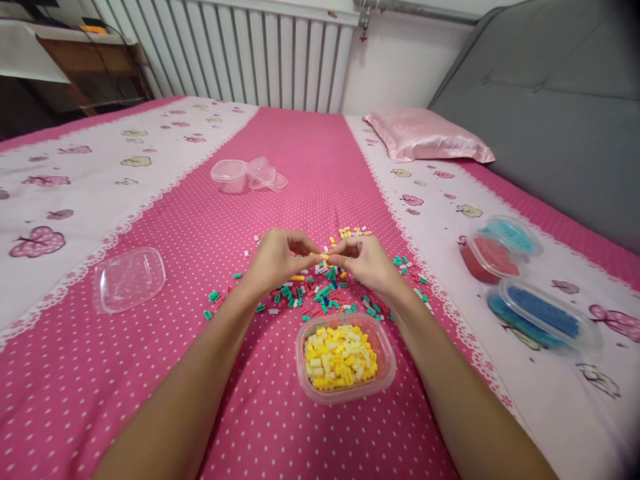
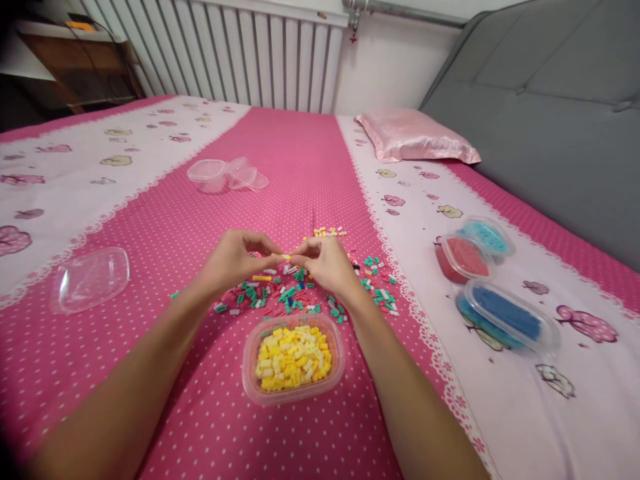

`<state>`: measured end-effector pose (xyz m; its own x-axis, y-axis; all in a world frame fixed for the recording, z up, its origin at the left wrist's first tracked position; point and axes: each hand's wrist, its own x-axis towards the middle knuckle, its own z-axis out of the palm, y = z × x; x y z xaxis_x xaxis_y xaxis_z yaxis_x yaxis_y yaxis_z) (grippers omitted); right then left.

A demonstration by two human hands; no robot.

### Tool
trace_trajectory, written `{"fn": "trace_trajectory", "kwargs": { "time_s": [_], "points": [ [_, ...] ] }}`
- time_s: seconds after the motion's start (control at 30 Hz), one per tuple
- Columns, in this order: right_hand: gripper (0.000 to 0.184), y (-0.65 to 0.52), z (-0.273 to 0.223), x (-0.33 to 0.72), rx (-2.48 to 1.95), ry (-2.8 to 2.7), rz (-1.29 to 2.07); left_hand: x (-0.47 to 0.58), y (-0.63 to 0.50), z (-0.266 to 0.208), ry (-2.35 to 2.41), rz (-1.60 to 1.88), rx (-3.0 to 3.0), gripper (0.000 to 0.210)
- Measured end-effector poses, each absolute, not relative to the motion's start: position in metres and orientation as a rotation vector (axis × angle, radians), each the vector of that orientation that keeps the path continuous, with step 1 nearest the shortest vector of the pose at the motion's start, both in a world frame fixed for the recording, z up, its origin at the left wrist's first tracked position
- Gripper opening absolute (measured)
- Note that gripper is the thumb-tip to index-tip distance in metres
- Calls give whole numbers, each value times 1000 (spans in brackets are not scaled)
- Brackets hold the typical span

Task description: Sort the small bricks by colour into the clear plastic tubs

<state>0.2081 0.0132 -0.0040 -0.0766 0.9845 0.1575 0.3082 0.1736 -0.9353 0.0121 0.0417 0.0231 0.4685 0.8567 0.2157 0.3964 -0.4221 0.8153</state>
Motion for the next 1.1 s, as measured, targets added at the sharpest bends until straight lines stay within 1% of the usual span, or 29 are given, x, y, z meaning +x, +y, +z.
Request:
{"fn": "trace_trajectory", "kwargs": {
  "time_s": [0.17,0.27,0.33,0.4,0.43,0.47,0.57,0.67,0.83,0.97,1.1],
  "points": [
    [11,12,0,208,-1257,-1648,899,13,44,19,1049,828,2016,15],
    [18,11,3,209,-1224,-1733,940,14,44,17,1090,809,2070,16],
    [18,10,4,211,-1249,-1781,900,13,43,19,1082,732,2089,26],
    [13,9,3,214,-1295,-1847,858,9,44,23,1064,625,2134,42],
    [11,9,2,215,-1317,-1887,856,5,44,25,1078,576,2183,45],
    [8,9,1,215,-1336,-1925,862,2,46,28,1113,529,2250,42],
    [5,9,-2,214,-1387,-1987,872,-9,49,33,1254,349,2423,17],
    [5,8,-5,207,-1426,-2023,833,-12,48,32,1299,145,2482,6],
    [5,6,-9,195,-1518,-2076,610,-2,42,24,1336,24,2539,7],
    [6,5,-9,194,-1568,-2080,585,1,41,23,1333,19,2559,8],
    [6,6,-8,198,-1548,-2058,607,-2,45,22,1305,97,2569,11]
  ]
}}
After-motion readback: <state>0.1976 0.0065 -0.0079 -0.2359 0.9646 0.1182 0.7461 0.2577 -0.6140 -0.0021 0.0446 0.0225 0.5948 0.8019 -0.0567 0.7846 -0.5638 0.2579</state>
